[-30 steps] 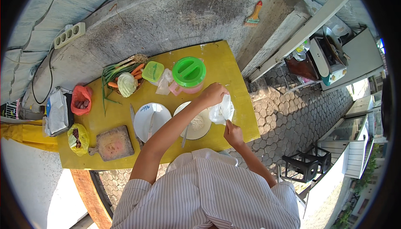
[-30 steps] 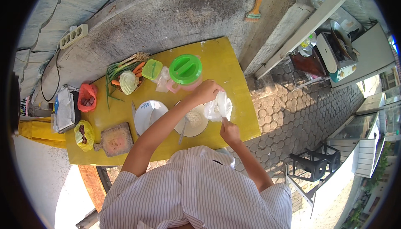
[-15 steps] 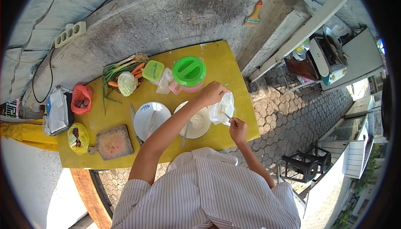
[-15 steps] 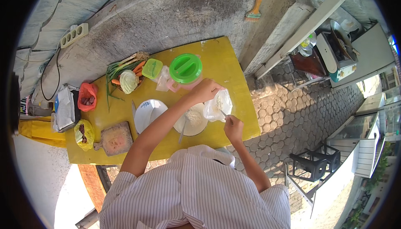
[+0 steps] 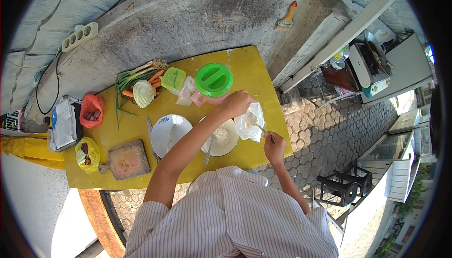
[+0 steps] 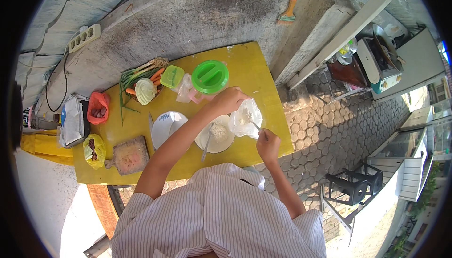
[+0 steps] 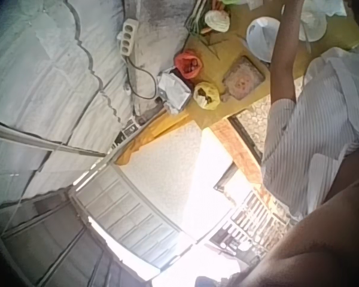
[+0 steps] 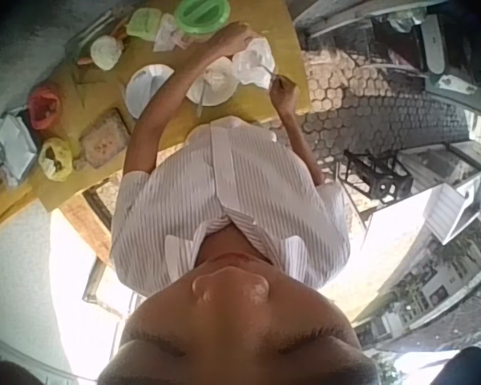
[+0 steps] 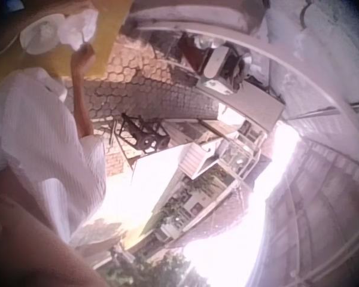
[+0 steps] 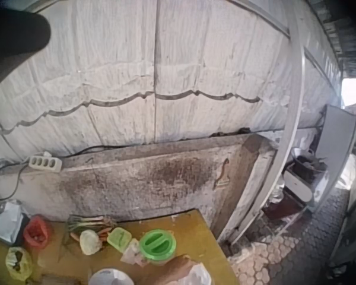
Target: The recorder is mixing flour and water in a bowl to create a dough or batter.
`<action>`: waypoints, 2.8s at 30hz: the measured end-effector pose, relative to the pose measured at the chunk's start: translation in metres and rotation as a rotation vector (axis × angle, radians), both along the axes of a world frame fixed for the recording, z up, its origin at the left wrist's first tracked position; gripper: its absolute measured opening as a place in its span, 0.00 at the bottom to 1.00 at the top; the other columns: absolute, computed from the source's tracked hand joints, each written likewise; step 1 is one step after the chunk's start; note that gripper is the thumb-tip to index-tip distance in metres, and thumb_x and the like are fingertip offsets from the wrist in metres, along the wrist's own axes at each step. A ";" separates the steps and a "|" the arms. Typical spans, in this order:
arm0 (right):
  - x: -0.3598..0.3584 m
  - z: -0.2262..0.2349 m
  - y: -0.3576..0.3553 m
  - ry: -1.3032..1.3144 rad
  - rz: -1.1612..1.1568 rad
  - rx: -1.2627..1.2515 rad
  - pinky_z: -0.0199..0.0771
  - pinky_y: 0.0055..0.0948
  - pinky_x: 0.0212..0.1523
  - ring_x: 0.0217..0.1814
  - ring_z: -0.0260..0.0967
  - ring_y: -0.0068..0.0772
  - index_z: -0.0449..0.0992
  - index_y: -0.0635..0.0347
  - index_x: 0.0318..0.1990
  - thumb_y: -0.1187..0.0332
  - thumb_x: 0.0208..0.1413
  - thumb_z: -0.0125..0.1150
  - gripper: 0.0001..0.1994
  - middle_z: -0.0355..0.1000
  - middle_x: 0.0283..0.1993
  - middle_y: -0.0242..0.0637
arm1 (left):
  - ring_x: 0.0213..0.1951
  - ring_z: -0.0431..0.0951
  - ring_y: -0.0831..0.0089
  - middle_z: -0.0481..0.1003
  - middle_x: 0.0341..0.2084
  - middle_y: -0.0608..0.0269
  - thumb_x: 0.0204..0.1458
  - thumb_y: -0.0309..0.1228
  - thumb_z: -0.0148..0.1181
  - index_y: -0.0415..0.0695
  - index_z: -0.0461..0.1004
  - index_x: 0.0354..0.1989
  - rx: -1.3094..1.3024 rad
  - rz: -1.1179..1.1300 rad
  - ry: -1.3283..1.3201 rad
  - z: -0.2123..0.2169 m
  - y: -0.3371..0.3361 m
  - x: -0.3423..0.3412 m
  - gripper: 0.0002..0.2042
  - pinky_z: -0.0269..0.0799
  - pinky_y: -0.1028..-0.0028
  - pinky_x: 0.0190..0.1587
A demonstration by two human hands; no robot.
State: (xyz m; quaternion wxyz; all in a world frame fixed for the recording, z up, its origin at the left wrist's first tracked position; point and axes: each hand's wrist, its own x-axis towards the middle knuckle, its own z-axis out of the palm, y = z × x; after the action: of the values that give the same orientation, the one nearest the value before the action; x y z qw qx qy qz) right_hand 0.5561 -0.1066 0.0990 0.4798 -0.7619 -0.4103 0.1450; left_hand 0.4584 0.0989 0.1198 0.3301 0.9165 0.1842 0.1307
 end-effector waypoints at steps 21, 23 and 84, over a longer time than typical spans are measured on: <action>-0.033 0.050 -0.010 0.208 0.239 -0.102 0.53 0.21 0.16 0.15 0.55 0.16 0.73 0.70 0.28 0.78 0.53 0.51 0.06 0.62 0.14 0.37 | 0.33 0.75 0.55 0.76 0.30 0.47 0.47 0.21 0.51 0.43 0.79 0.37 -0.076 0.087 -0.067 -0.030 0.027 -0.017 0.12 0.70 0.64 0.40; -0.040 0.027 -0.010 0.054 0.412 -0.141 0.58 0.23 0.17 0.15 0.59 0.21 0.73 0.70 0.35 0.79 0.50 0.52 0.06 0.63 0.16 0.35 | 0.33 0.76 0.56 0.76 0.31 0.49 0.47 0.21 0.50 0.42 0.78 0.36 -0.098 0.096 -0.051 -0.033 0.028 -0.013 0.11 0.71 0.65 0.39; -0.011 0.022 -0.017 0.067 -0.033 -0.085 0.59 0.22 0.19 0.20 0.64 0.19 0.74 0.71 0.29 0.77 0.53 0.49 0.07 0.69 0.20 0.40 | 0.37 0.74 0.56 0.74 0.29 0.48 0.48 0.22 0.50 0.43 0.78 0.39 -0.020 0.042 -0.024 -0.012 0.010 -0.003 0.12 0.69 0.65 0.42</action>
State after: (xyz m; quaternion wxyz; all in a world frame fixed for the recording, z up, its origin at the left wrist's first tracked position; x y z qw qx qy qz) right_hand 0.5453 -0.1239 0.1211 0.4629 -0.7829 -0.3749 0.1796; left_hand 0.4556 0.1093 0.1082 0.3386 0.9074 0.2010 0.1467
